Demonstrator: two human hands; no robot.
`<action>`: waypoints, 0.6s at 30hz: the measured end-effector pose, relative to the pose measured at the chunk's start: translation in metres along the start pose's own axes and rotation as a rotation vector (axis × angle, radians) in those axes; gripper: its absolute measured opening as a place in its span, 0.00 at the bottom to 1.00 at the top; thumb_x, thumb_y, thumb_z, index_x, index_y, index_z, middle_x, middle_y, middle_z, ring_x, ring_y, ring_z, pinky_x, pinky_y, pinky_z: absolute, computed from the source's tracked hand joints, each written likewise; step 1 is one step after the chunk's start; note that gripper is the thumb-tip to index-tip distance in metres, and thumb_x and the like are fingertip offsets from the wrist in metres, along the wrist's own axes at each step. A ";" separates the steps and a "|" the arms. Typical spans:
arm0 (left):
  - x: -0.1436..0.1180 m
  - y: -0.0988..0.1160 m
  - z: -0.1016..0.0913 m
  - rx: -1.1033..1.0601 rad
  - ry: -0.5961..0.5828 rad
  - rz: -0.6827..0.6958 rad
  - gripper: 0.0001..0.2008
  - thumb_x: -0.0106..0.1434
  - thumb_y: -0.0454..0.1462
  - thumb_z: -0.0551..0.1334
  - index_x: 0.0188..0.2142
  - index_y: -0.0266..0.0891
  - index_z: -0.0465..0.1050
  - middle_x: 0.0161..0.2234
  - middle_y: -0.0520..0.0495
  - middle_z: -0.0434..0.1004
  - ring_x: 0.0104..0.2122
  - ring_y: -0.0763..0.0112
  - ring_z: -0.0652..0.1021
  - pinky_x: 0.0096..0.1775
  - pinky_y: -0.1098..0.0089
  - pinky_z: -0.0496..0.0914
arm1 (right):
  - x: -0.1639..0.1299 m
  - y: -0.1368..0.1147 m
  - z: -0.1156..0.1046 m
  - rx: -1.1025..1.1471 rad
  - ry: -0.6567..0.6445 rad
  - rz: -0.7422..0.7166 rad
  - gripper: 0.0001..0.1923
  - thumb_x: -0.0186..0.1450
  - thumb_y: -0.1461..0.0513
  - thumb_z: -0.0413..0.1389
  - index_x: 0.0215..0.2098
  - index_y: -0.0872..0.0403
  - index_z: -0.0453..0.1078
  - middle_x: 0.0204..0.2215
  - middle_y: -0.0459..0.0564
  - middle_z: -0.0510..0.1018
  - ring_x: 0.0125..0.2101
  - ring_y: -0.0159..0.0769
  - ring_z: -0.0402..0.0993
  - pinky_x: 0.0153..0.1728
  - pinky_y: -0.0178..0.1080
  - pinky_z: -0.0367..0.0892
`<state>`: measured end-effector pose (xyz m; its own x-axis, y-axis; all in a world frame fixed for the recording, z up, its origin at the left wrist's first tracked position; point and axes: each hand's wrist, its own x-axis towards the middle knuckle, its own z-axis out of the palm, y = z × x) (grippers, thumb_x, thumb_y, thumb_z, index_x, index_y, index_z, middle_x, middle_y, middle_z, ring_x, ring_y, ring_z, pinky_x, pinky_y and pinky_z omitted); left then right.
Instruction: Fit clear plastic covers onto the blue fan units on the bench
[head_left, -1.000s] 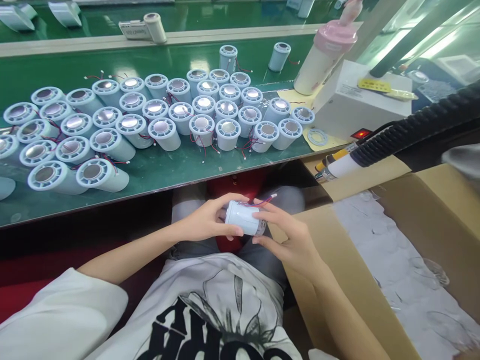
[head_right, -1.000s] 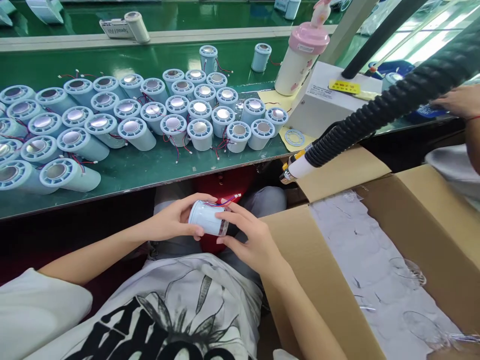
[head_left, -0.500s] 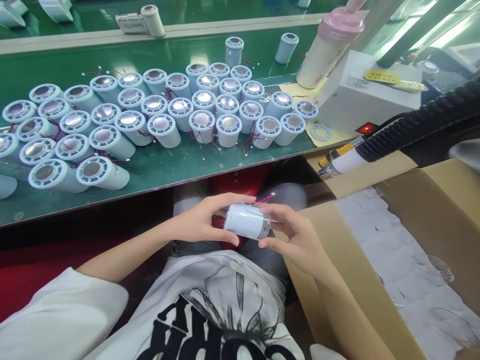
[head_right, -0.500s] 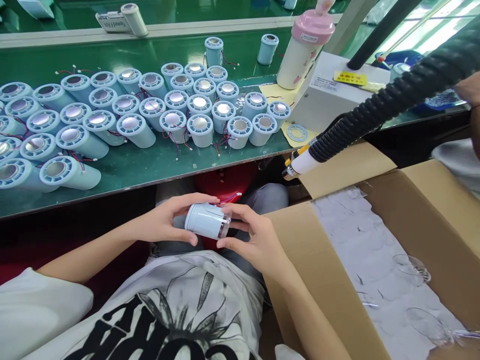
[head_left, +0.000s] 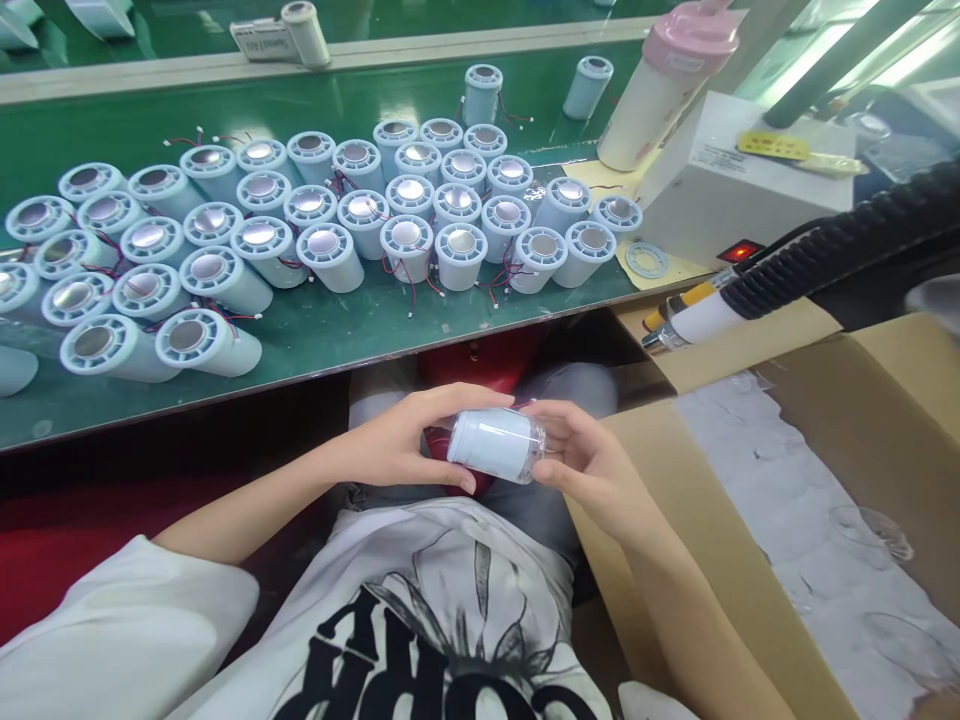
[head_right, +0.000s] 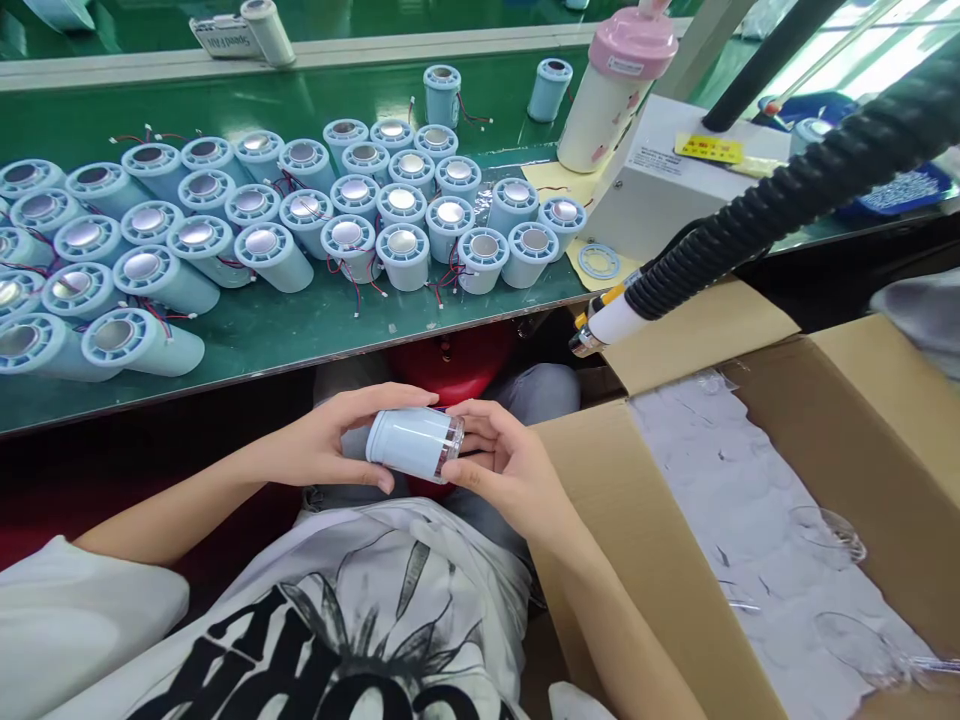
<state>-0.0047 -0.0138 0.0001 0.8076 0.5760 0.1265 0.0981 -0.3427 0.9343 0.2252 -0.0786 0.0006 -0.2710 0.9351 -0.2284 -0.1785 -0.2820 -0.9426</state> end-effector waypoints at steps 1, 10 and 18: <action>0.000 0.000 0.000 0.003 0.000 0.009 0.41 0.50 0.35 0.72 0.62 0.47 0.58 0.58 0.39 0.66 0.57 0.57 0.68 0.57 0.59 0.63 | 0.000 0.000 0.000 0.000 0.003 0.017 0.21 0.55 0.55 0.66 0.44 0.49 0.68 0.39 0.48 0.78 0.35 0.32 0.75 0.34 0.32 0.73; 0.001 0.002 -0.001 0.008 -0.008 0.040 0.40 0.51 0.36 0.71 0.61 0.47 0.58 0.59 0.40 0.65 0.58 0.57 0.68 0.58 0.59 0.62 | 0.004 0.003 0.005 0.145 0.045 0.124 0.21 0.55 0.51 0.65 0.39 0.53 0.66 0.28 0.44 0.76 0.25 0.30 0.74 0.24 0.32 0.74; -0.002 0.002 -0.001 -0.067 -0.010 0.004 0.39 0.50 0.35 0.71 0.61 0.48 0.60 0.59 0.41 0.65 0.58 0.55 0.67 0.58 0.58 0.62 | 0.005 0.013 0.009 0.195 0.035 0.233 0.24 0.58 0.43 0.58 0.38 0.54 0.63 0.20 0.45 0.77 0.18 0.34 0.76 0.17 0.31 0.71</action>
<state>-0.0066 -0.0149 0.0022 0.8137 0.5671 0.1275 0.0559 -0.2947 0.9539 0.2133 -0.0791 -0.0111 -0.2938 0.8462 -0.4445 -0.2947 -0.5226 -0.8000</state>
